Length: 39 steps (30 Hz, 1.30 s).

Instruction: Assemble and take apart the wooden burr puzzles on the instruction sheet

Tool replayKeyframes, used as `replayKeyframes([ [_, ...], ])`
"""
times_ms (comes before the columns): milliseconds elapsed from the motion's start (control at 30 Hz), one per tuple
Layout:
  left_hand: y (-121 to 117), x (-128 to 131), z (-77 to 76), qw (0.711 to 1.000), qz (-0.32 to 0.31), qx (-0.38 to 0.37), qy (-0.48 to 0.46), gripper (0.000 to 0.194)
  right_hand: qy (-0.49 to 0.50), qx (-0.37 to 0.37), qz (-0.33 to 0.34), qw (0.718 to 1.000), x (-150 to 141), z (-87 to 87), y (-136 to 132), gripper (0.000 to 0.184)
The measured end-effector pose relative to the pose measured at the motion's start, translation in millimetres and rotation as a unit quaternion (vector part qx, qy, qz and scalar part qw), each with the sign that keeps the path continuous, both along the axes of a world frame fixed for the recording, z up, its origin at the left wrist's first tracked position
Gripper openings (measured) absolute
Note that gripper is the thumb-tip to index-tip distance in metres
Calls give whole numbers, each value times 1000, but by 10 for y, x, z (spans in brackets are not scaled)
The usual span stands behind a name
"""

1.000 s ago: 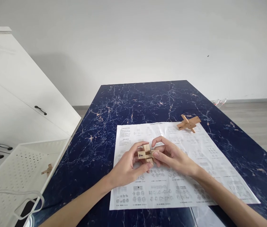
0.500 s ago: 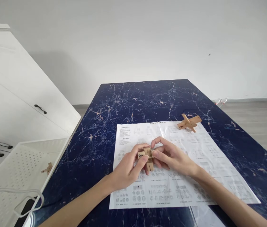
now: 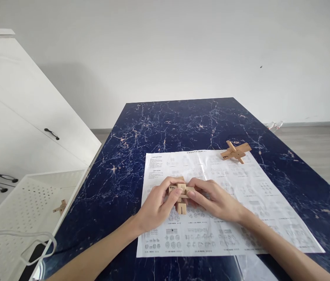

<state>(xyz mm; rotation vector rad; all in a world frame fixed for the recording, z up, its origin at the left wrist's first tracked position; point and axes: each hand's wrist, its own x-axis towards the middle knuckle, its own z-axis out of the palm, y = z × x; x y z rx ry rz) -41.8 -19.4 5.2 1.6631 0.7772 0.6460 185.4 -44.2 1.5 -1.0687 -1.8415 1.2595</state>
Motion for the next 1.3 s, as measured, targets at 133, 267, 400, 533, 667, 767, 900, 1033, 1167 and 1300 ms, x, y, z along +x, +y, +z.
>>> replayKeyframes([
  [133, -4, -26, -4, 999, -9, 34, 20, 35, -2, -10, 25, 1000, 10, 51, -15, 44],
  [267, -3, -54, -11, 996, -20, 84, 39, 31, 9, -19, 42, 999, 25, 63, -28, 46],
  [400, 0, -67, -19, 993, -28, 110, 38, 31, 9, -21, 49, 999, 24, 70, -21, 45],
  [533, 6, -45, 0, 996, -27, 83, 26, 34, 15, -42, 37, 998, 12, 56, -11, 52],
  [667, 12, -13, 30, 999, -22, 46, 12, 66, 24, -59, -1, 998, 6, 23, -12, 55],
  [767, 10, 3, 47, 999, -22, 44, 15, 82, 40, -76, 2, 996, 5, 13, -18, 57],
  [900, 15, 13, 65, 998, -13, 56, 26, 72, 43, -97, 1, 994, 2, 16, -22, 60],
  [1033, 20, 14, 77, 998, -9, 54, 14, 73, 51, -102, 10, 993, -2, 21, -24, 61],
  [1167, 29, 5, 80, 1000, -12, 4, -16, 67, 71, -87, 10, 994, -3, 10, -29, 64],
  [1300, 59, -22, 85, 996, -5, -69, -48, 63, 32, -32, -44, 998, 5, -2, -30, 64],
])
